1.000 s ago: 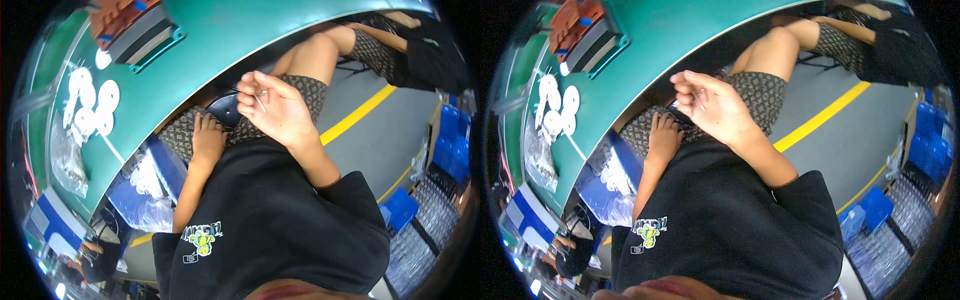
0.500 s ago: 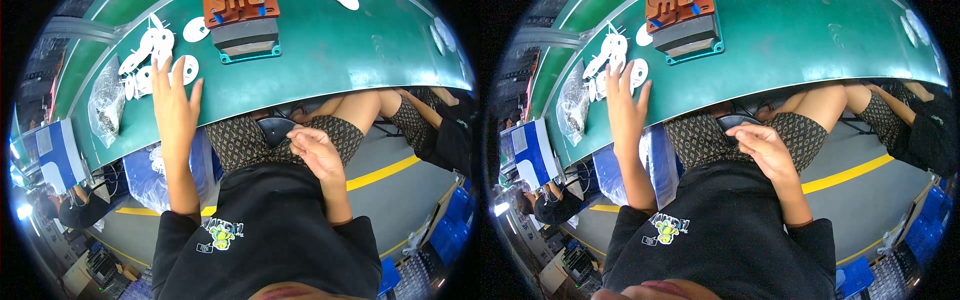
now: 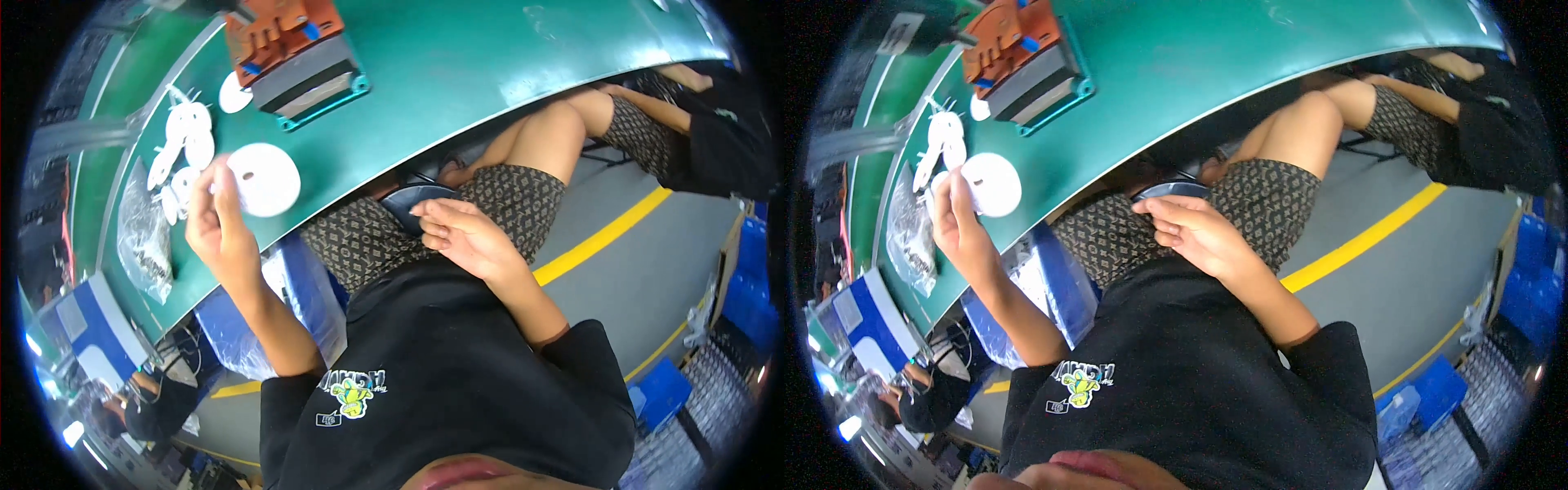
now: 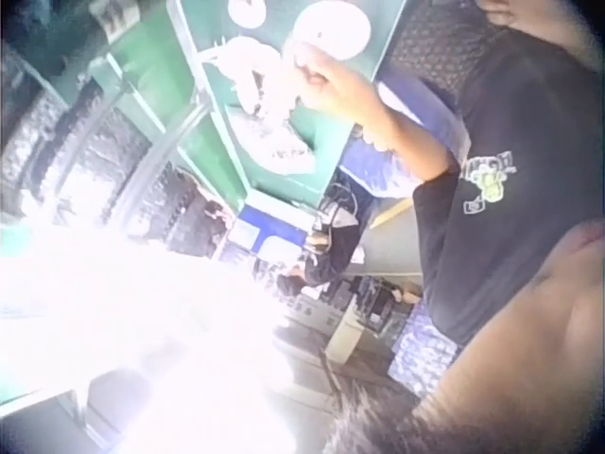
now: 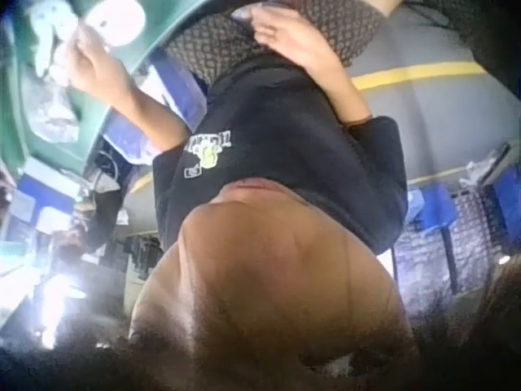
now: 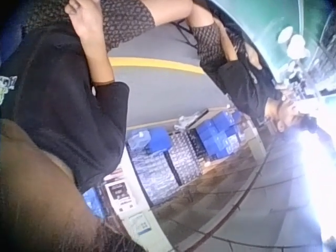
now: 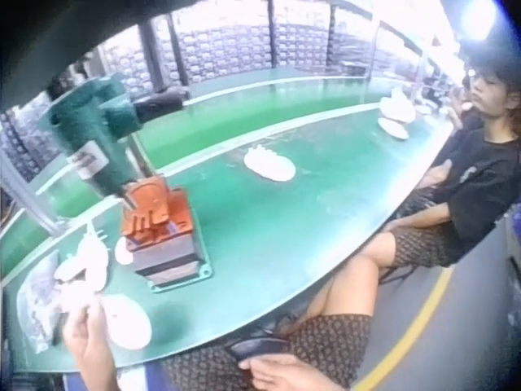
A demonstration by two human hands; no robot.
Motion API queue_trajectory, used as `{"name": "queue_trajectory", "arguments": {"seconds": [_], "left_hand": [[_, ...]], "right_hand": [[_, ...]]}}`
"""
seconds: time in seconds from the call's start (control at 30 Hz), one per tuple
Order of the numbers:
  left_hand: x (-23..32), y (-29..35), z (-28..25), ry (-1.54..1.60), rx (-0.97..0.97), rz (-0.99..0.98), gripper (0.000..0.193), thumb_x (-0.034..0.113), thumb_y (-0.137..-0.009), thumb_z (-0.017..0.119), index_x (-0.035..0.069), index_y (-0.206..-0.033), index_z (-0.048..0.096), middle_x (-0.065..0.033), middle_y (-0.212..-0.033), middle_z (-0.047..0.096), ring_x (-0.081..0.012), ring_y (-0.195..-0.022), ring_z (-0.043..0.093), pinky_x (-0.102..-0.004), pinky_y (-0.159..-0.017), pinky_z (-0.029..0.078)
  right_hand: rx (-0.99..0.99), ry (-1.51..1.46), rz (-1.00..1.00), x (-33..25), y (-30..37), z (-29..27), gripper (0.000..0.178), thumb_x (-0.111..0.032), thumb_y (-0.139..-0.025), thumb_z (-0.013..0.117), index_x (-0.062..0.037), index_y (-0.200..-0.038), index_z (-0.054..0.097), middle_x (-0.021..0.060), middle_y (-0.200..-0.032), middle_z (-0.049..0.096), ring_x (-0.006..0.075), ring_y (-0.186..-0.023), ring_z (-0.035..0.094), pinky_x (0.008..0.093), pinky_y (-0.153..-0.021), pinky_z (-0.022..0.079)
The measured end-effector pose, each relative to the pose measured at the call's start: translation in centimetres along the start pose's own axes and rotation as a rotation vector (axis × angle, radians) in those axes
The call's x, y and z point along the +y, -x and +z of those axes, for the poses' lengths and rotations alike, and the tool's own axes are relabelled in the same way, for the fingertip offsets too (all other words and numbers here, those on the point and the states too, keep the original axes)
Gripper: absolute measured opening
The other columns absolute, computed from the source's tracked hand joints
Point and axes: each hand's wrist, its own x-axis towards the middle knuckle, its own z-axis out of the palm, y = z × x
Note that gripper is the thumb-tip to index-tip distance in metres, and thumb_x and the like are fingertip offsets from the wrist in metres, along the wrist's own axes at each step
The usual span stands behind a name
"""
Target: The recorder is assembling small white circular electronic components by inserting a metal pin and using a manual press.
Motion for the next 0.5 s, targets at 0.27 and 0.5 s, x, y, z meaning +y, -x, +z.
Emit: {"name": "queue_trajectory", "arguments": {"seconds": [0.27, 0.5], "left_hand": [[3.0, 5.5, 4.4, 0.528, -0.871, -0.483, 0.013, 0.007, -0.093, 0.058, -0.003, -0.100, 0.061, -0.0052, -0.089, 0.067, -0.0078, -0.079, 0.061, -0.0217, -0.072, 0.047], [3.3, 6.8, 6.0, 0.470, -0.887, -0.539, 0.023, 0.002, -0.086, 0.067, -0.003, -0.107, 0.060, -0.0059, -0.094, 0.067, -0.0095, -0.087, 0.063, -0.0233, -0.078, 0.051]], "right_hand": [[-0.050, -0.048, -0.071, -3.0, 0.0, -0.9, 0.023, -0.016, -0.093, 0.061, 0.0001, -0.109, 0.064, -0.0037, -0.067, 0.041, 0.0080, -0.063, 0.038, 0.0222, -0.056, 0.034], [0.145, 0.506, -0.353, -3.8, 1.8, 2.7, 0.018, -0.014, -0.090, 0.066, 0.0020, -0.098, 0.068, 0.0060, -0.084, 0.066, 0.0029, -0.058, 0.041, 0.0173, -0.053, 0.032]]}}
